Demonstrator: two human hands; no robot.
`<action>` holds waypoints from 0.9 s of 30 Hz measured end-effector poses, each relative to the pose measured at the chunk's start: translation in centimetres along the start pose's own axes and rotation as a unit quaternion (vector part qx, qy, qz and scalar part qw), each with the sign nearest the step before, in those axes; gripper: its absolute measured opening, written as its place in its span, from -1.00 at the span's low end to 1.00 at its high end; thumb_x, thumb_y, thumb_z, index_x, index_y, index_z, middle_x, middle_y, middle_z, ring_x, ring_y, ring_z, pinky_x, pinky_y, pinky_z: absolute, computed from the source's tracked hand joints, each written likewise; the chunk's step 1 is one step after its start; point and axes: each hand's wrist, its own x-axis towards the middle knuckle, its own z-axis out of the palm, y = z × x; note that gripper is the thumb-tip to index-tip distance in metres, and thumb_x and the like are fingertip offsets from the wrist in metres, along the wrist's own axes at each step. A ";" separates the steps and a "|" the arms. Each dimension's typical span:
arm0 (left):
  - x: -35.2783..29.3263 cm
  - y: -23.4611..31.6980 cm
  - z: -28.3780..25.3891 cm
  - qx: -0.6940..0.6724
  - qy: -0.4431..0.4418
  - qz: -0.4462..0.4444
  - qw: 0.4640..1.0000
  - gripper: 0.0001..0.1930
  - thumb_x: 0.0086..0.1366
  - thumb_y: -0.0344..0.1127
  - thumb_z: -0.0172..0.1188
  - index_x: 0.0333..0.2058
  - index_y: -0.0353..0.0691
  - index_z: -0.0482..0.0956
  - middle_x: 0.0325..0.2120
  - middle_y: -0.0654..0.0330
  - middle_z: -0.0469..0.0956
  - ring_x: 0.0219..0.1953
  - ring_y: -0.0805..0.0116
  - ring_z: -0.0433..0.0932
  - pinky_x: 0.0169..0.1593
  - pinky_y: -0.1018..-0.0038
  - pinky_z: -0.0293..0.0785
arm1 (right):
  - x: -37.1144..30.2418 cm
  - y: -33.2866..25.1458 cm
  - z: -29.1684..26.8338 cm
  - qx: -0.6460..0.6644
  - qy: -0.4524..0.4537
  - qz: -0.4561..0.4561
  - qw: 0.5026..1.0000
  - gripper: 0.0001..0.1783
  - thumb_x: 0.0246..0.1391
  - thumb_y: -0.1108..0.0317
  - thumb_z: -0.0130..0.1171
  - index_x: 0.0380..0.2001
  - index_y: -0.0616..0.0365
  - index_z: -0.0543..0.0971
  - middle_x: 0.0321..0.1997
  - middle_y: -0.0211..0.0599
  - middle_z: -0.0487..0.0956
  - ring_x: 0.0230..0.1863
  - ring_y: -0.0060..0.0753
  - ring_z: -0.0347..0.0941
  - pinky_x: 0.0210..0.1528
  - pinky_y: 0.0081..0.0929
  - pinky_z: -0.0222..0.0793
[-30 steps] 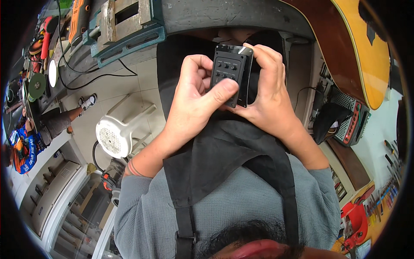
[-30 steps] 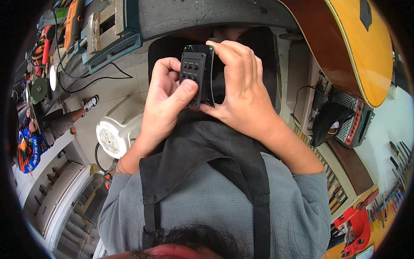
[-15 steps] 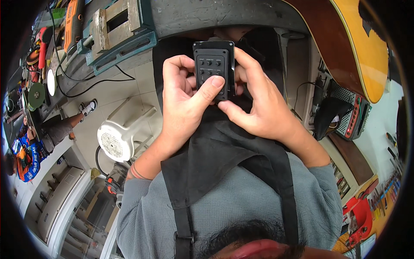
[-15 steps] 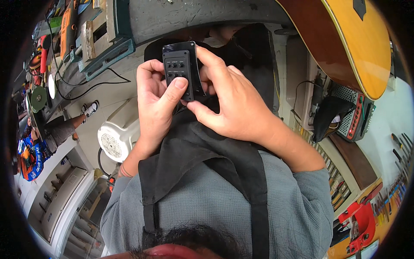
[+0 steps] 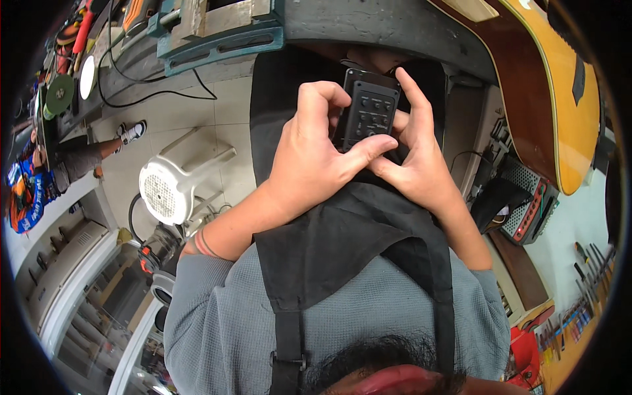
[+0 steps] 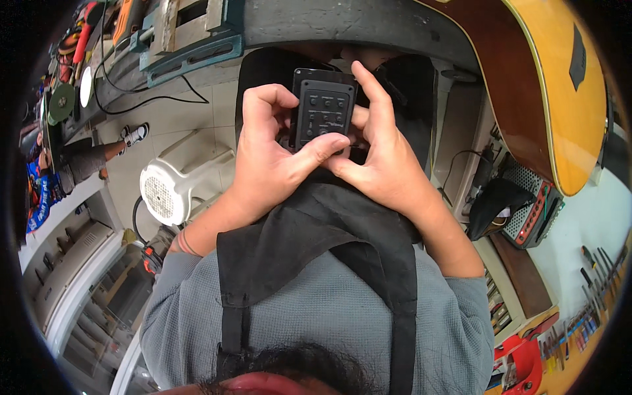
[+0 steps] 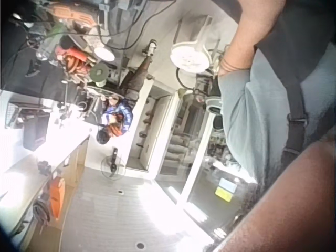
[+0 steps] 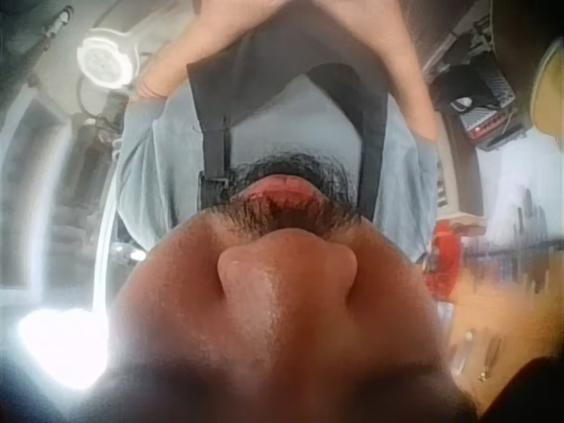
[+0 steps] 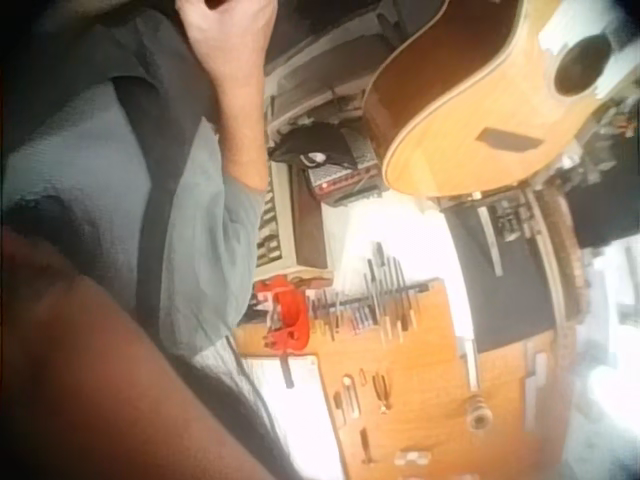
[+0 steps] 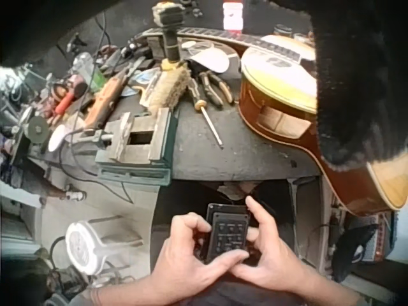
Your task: The person disassembles a black guitar preamp control box, removes the internal circuit board, and uses a red pen to mark the back of the casing. They then retrieve a screwdriver and a small metal component from a shelf and proceed to assemble the component into the casing.
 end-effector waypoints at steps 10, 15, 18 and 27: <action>-0.2 -0.2 -1.1 -0.089 -0.023 0.127 0.988 -0.54 0.40 -0.58 0.40 0.13 -0.27 0.36 -0.07 0.11 0.53 -0.22 0.51 0.52 -0.14 0.55 0.55 | 0.1 -0.3 -0.4 0.014 0.007 -0.016 1.000 0.34 0.09 0.64 0.50 0.73 -0.03 -0.15 0.31 -0.10 0.63 0.19 -0.38 0.67 0.14 -0.45 0.61; -0.3 0.0 -1.4 -0.150 -0.039 0.114 0.981 -0.57 0.44 -0.69 0.29 0.14 -0.26 0.31 -0.04 0.10 0.54 -0.18 0.53 0.55 -0.12 0.58 0.55 | -0.1 -0.1 -0.5 0.040 0.005 0.001 0.999 0.30 0.03 0.64 0.53 0.69 -0.02 -0.04 0.25 -0.17 0.64 0.11 -0.48 0.67 0.02 -0.55 0.57; -0.3 -0.1 -0.8 -0.190 0.014 0.101 0.976 -0.64 0.37 -0.62 0.36 0.05 -0.28 0.45 -0.16 0.14 0.59 -0.31 0.38 0.70 -0.24 0.46 0.66 | 0.0 0.0 -0.7 0.042 -0.004 0.005 0.999 0.30 0.01 0.65 0.54 0.69 -0.02 -0.02 0.23 -0.19 0.65 0.08 -0.51 0.68 -0.02 -0.58 0.55; -0.7 0.1 -1.8 -0.209 -0.034 0.067 0.975 -0.58 0.47 -0.68 0.30 0.14 -0.25 0.32 -0.02 0.13 0.57 -0.15 0.56 0.57 -0.11 0.60 0.56 | 0.1 0.0 -0.3 0.054 -0.004 0.016 0.998 0.29 0.02 0.65 0.55 0.68 -0.03 -0.01 0.23 -0.15 0.65 0.09 -0.48 0.68 0.00 -0.54 0.59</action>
